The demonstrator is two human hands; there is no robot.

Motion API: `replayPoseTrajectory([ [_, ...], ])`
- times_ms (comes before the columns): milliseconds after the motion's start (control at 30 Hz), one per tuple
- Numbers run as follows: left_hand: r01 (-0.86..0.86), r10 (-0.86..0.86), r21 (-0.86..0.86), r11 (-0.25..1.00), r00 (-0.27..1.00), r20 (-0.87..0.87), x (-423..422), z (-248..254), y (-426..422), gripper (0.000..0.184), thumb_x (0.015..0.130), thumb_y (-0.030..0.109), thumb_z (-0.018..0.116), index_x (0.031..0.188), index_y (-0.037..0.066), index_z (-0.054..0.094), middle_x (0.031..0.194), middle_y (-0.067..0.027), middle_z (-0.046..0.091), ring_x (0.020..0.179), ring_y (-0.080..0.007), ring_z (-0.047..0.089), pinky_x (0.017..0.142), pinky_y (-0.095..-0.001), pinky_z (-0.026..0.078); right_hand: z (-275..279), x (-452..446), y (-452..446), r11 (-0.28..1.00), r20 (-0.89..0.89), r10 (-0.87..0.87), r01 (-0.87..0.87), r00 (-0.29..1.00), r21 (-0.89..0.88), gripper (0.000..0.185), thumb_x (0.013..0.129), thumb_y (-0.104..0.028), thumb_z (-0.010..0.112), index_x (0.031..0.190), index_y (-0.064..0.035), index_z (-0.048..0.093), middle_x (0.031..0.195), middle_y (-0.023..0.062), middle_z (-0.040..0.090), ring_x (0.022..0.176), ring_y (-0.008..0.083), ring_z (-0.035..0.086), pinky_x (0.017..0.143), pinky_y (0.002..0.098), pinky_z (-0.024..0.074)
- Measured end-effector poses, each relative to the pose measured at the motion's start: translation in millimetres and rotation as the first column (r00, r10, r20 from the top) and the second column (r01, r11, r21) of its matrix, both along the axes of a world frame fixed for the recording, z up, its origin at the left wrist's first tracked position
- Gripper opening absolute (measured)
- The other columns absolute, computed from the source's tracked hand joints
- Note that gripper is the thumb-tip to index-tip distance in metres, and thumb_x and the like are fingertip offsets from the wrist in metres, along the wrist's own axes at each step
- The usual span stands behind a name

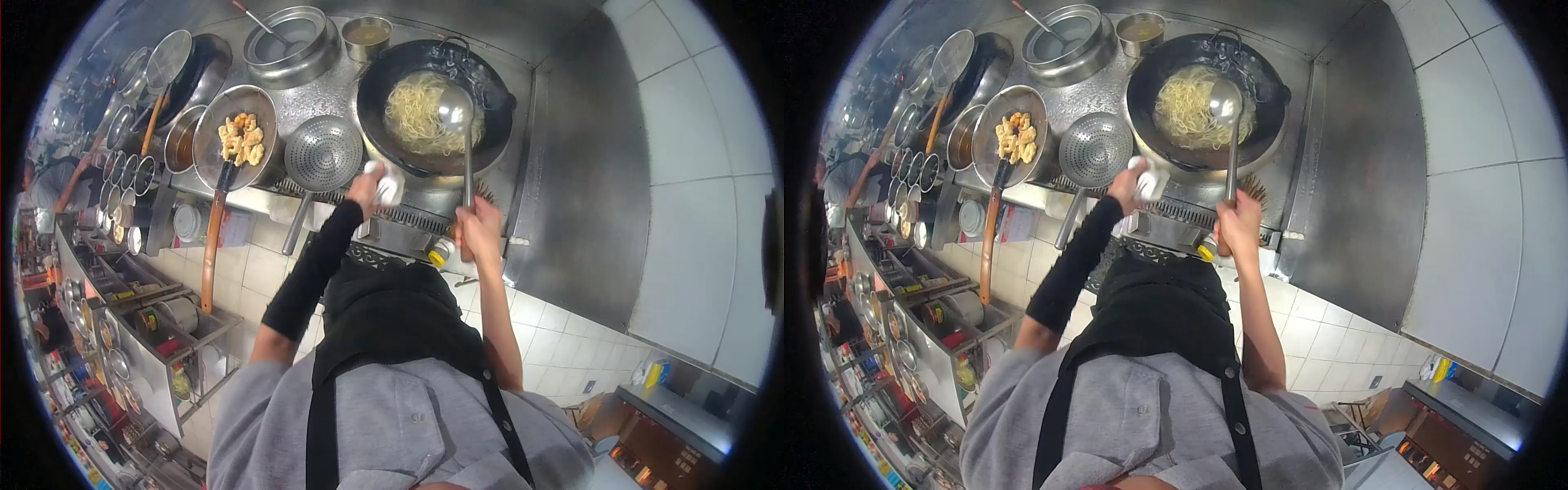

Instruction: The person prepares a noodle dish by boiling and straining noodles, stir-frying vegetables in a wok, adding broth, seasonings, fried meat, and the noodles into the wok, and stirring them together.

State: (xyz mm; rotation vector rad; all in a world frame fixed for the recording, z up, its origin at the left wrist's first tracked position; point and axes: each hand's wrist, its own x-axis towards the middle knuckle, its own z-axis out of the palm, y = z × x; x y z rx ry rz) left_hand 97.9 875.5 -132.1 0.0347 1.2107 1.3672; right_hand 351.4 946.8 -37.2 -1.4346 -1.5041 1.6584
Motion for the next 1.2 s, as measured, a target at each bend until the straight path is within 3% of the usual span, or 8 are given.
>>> replayPoseTrajectory([
  [233,0.422,-0.393,-0.223,0.879,0.905,0.162,12,-45,100,0.065,0.092,0.075,0.049,0.12,0.018,0.063,0.109,-0.0067,0.069,0.098,-0.0267,0.066,0.082,-0.0506,0.052,-65,11,8,0.606,0.237,-0.217,-0.059,0.947,0.793,0.016,0.092,-0.011,0.063,0.101,0.0024,0.059,0.059,0.0087,0.059,0.048,0.0233,0.063,0.047,0.039,0.0479],
  [267,0.533,-0.396,0.118,0.838,0.741,-0.542,6,-92,104,0.061,0.087,0.068,0.06,0.119,0.016,0.064,0.111,-0.0064,0.069,0.099,-0.0263,0.066,0.083,-0.0488,0.052,-64,21,8,0.674,0.286,-0.19,-0.087,0.939,0.733,0.016,0.093,-0.012,0.064,0.1,0.002,0.059,0.059,0.0085,0.059,0.049,0.0234,0.063,0.049,0.04,0.0478],
  [367,0.615,-0.339,-0.4,0.68,-0.22,-0.915,1,-124,114,0.061,0.07,0.049,0.082,0.117,0.013,0.066,0.114,-0.0061,0.069,0.103,-0.0254,0.065,0.091,-0.0431,0.051,-52,38,3,0.932,0.313,-0.058,-0.061,0.948,0.357,0.018,0.096,-0.018,0.064,0.095,-0.0008,0.059,0.057,0.0064,0.056,0.048,0.0187,0.058,0.045,0.0383,0.0447],
  [633,0.169,-0.186,-0.117,0.979,0.97,-0.158,41,-65,91,0.036,0.093,0.034,0.058,0.112,0.005,0.066,0.107,-0.0194,0.068,0.094,-0.034,0.07,0.077,-0.049,0.06,40,53,26,0.993,-0.041,0.015,-0.01,0.999,0.121,0.012,0.096,0.001,0.059,0.107,0.0041,0.059,0.059,0.0014,0.049,0.038,0.0086,0.043,0.033,0.0258,0.0342],
  [967,-0.142,0.152,-0.17,0.975,0.987,0.043,54,-66,59,0.033,0.09,0.025,0.068,0.114,0.003,0.063,0.099,-0.013,0.072,0.079,-0.0307,0.074,0.055,-0.0505,0.059,100,17,113,0.61,0.506,0.065,-0.435,0.86,0.662,0.019,0.084,-0.006,0.065,0.101,0.0027,0.066,0.075,0.0236,0.065,0.069,0.0408,0.067,0.064,0.0471,0.0523],
  [1033,0.346,-0.2,-0.231,0.91,-0.123,-0.972,48,-63,22,0.062,0.07,0.035,0.087,0.117,0.003,0.063,0.107,-0.02,0.072,0.095,-0.0357,0.072,0.082,-0.0476,0.06,118,7,124,0.567,0.559,0.026,-0.473,0.829,0.675,0.03,0.082,-0.014,0.066,0.107,0.0013,0.067,0.096,0.029,0.067,0.092,0.0484,0.064,0.078,0.0534,0.0502],
  [1100,0.407,-0.413,-0.401,0.821,-0.062,-0.908,48,-39,18,0.068,0.06,0.032,0.093,0.116,0.006,0.063,0.107,-0.0169,0.072,0.101,-0.0363,0.07,0.089,-0.0451,0.057,132,-6,144,0.514,0.583,0.051,-0.522,0.811,0.681,0.021,0.078,-0.01,0.062,0.09,0.0072,0.064,0.089,0.0321,0.064,0.09,0.0526,0.061,0.079,0.056,0.0484],
  [1200,0.235,-0.058,0.222,0.946,0.8,-0.597,52,-69,10,0.048,0.07,0.022,0.086,0.108,0.006,0.061,0.099,-0.0135,0.072,0.093,-0.0309,0.072,0.078,-0.0436,0.058,147,-35,161,0.516,0.621,0.056,-0.555,0.782,0.652,0.015,0.078,-0.002,0.055,0.077,0.0111,0.061,0.075,0.0353,0.062,0.074,0.0514,0.065,0.072,0.0543,0.0522],
])
